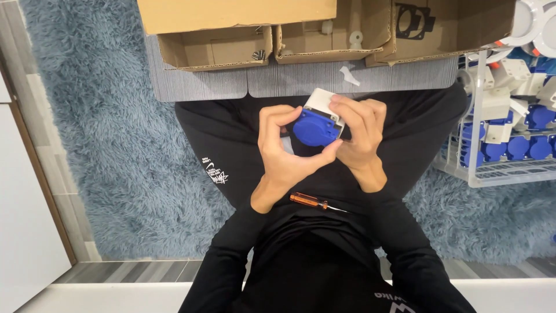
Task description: The person is using a screwdriver to work on small blue battery components, loosening or tightening screws and handling the parts.
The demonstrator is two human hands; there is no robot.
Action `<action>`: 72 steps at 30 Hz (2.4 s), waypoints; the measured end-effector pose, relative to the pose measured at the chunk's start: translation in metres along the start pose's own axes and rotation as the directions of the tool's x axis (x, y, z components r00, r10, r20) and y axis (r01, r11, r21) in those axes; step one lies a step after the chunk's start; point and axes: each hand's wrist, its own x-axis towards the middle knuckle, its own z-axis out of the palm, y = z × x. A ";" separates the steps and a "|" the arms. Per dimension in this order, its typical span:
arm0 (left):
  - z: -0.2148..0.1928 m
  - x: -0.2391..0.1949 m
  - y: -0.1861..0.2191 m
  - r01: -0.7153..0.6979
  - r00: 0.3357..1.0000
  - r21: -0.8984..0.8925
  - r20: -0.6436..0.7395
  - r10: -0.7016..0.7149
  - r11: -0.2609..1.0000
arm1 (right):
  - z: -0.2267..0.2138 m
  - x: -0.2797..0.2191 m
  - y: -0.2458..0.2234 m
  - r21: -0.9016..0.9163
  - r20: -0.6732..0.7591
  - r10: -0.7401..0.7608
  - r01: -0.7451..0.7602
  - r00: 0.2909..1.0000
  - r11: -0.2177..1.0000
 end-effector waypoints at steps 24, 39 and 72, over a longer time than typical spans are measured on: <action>-0.011 -0.008 -0.043 0.462 0.824 -0.468 0.540 -0.170 0.753 | -0.006 -0.005 -0.007 0.182 0.039 0.019 -0.025 0.999 0.983; -0.014 -0.015 -0.045 0.394 0.885 -0.447 0.419 -0.200 0.803 | -0.019 -0.016 -0.006 0.719 0.512 0.233 -0.561 0.827 0.411; -0.035 -0.020 -0.070 0.673 0.629 -0.739 0.594 -0.502 -0.032 | 0.023 0.186 0.080 -0.287 0.956 0.278 0.097 0.098 0.953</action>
